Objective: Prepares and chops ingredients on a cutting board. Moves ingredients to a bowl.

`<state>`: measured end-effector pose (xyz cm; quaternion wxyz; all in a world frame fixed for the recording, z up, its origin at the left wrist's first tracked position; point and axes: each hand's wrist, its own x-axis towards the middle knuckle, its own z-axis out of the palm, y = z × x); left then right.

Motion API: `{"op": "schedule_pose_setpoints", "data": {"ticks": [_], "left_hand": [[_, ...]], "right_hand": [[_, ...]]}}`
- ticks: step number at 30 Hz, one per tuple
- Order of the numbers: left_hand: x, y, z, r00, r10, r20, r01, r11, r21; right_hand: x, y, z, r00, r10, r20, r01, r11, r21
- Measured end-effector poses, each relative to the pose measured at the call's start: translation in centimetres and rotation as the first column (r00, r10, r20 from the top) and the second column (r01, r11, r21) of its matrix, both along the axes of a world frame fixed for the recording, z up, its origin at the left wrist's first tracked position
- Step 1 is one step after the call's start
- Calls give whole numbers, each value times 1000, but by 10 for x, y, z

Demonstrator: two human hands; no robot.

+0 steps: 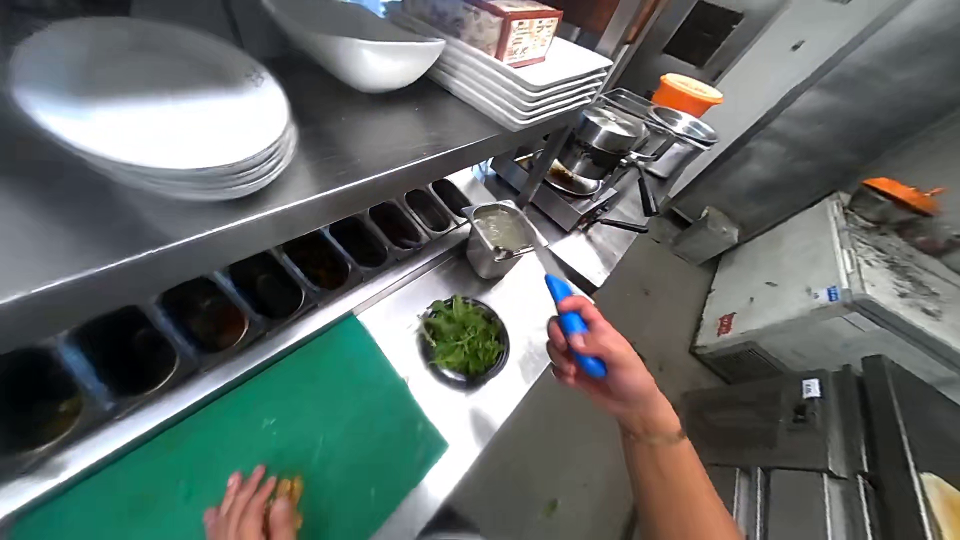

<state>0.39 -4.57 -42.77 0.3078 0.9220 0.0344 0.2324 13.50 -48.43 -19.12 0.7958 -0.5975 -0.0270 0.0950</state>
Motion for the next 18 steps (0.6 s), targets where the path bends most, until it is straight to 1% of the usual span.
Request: {"op": "schedule_pose_setpoints", "data": {"ticks": [1, 3, 4, 6, 7, 8, 9, 10, 11, 12, 13, 14, 15, 16, 18], "left_hand": [[-1, 0, 3, 1000, 0, 2, 0, 1000, -28], [2, 1, 13, 999, 39, -21, -39, 999, -19], [1, 3, 18, 996, 38, -77, -38, 999, -4], [-14, 12, 19, 952, -49, -301, 58, 998, 21], [-17, 15, 14, 924, -91, -371, 120, 991, 56], [-18, 16, 9, 904, -117, -411, 166, 982, 87], [-18, 17, 8, 894, -145, -423, 192, 979, 71], [-18, 19, 10, 888, -184, -420, 199, 980, -10], [-19, 22, 14, 887, -220, -407, 180, 974, -135], [-22, 28, 19, 893, -247, -377, 146, 949, -278], [-25, 37, 24, 909, -257, -327, 106, 904, -414], [-30, 47, 25, 938, -223, -266, 62, 862, -504], [-33, 58, 25, 964, -150, -220, 5, 835, -550], [-34, 68, 23, 978, -67, -195, -55, 825, -562], [-34, 86, 20, 982, 37, -183, -132, 833, -537]], "right_hand": [[-20, 9, -5, 999, -5, 44, 6, 999, -36], [-55, 29, -17, 991, -55, 120, 60, 997, -41], [-68, 41, -24, 982, -131, 136, 141, 988, -67], [-91, 72, -43, 936, -343, 78, 352, 912, -209], [-99, 87, -49, 920, -390, 34, 381, 873, -304], [-108, 101, -55, 920, -392, -14, 354, 846, -399], [-120, 115, -59, 926, -374, -54, 310, 835, -454], [-132, 128, -62, 935, -345, -81, 271, 844, -462], [-145, 141, -69, 947, -305, -100, 236, 873, -426], [-157, 154, -77, 960, -254, -120, 195, 909, -367], [-168, 165, -88, 968, -189, -164, 133, 944, -303], [-178, 176, -100, 966, -113, -232, 48, 963, -267], [-185, 189, -113, 948, -57, -314, -36, 958, -283], [-190, 202, -125, 916, -27, -400, -120, 934, -338], [-195, 226, -142, 848, 21, -530, -304, 838, -453]]}}
